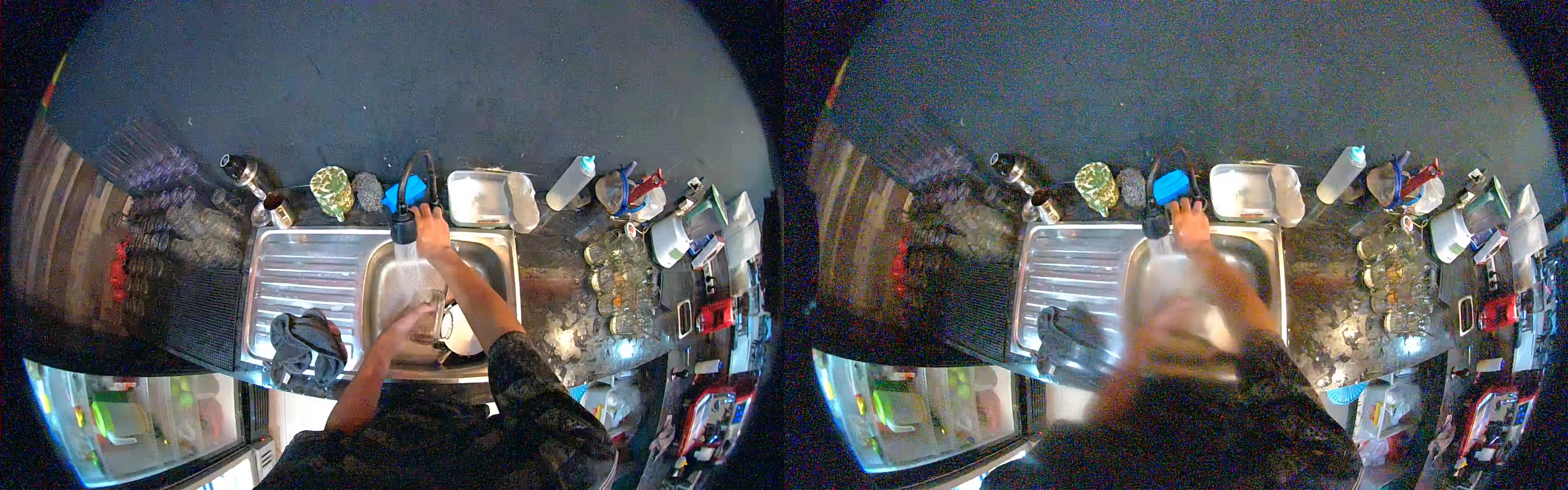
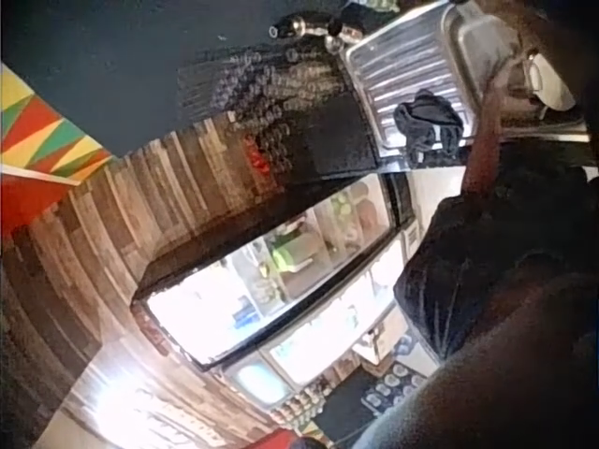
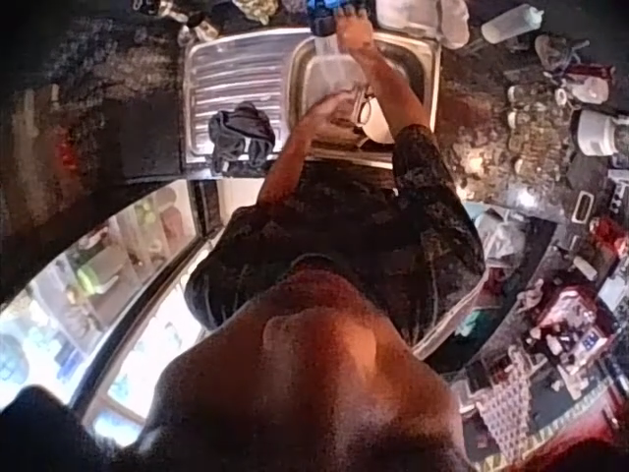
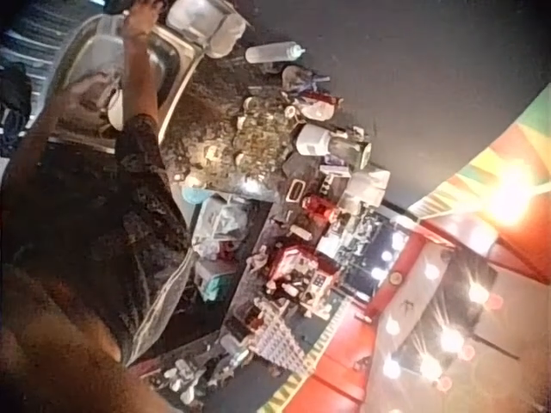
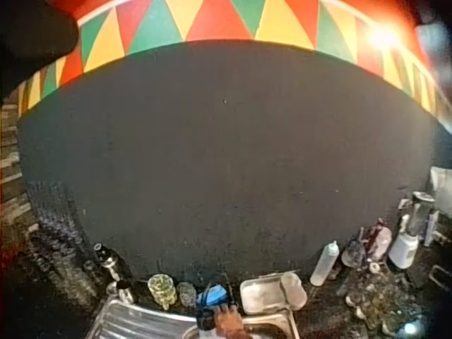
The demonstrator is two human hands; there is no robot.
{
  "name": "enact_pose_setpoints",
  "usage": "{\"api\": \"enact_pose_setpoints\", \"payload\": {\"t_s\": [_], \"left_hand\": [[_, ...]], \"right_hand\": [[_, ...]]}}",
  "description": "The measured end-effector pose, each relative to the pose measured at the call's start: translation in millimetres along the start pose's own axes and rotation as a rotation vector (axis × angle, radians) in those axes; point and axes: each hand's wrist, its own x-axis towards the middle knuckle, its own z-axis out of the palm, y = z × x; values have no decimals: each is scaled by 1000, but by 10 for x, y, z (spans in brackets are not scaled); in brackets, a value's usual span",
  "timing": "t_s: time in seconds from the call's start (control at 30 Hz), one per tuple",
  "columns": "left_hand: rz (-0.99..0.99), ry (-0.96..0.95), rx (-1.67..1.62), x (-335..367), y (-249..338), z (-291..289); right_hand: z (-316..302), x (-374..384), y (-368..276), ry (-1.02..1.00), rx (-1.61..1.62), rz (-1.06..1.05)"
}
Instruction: The recorder is washing and rinsing glass cups and bottles at a bar sink.
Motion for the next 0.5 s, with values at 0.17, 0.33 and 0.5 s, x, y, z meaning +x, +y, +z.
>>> {"api": "enact_pose_setpoints", "payload": {"t_s": [0.17,0.33,0.5], "left_hand": [[-348,-117,-673,-54,-94,70],[-145,44,-549,-389,-35,291],[-44,93,-205,-698,179,424]], "right_hand": [[-132,-122,14,326,443,211],[-418,-118,-20,472,507,191],[-966,-128,649,606,141,183]]}}
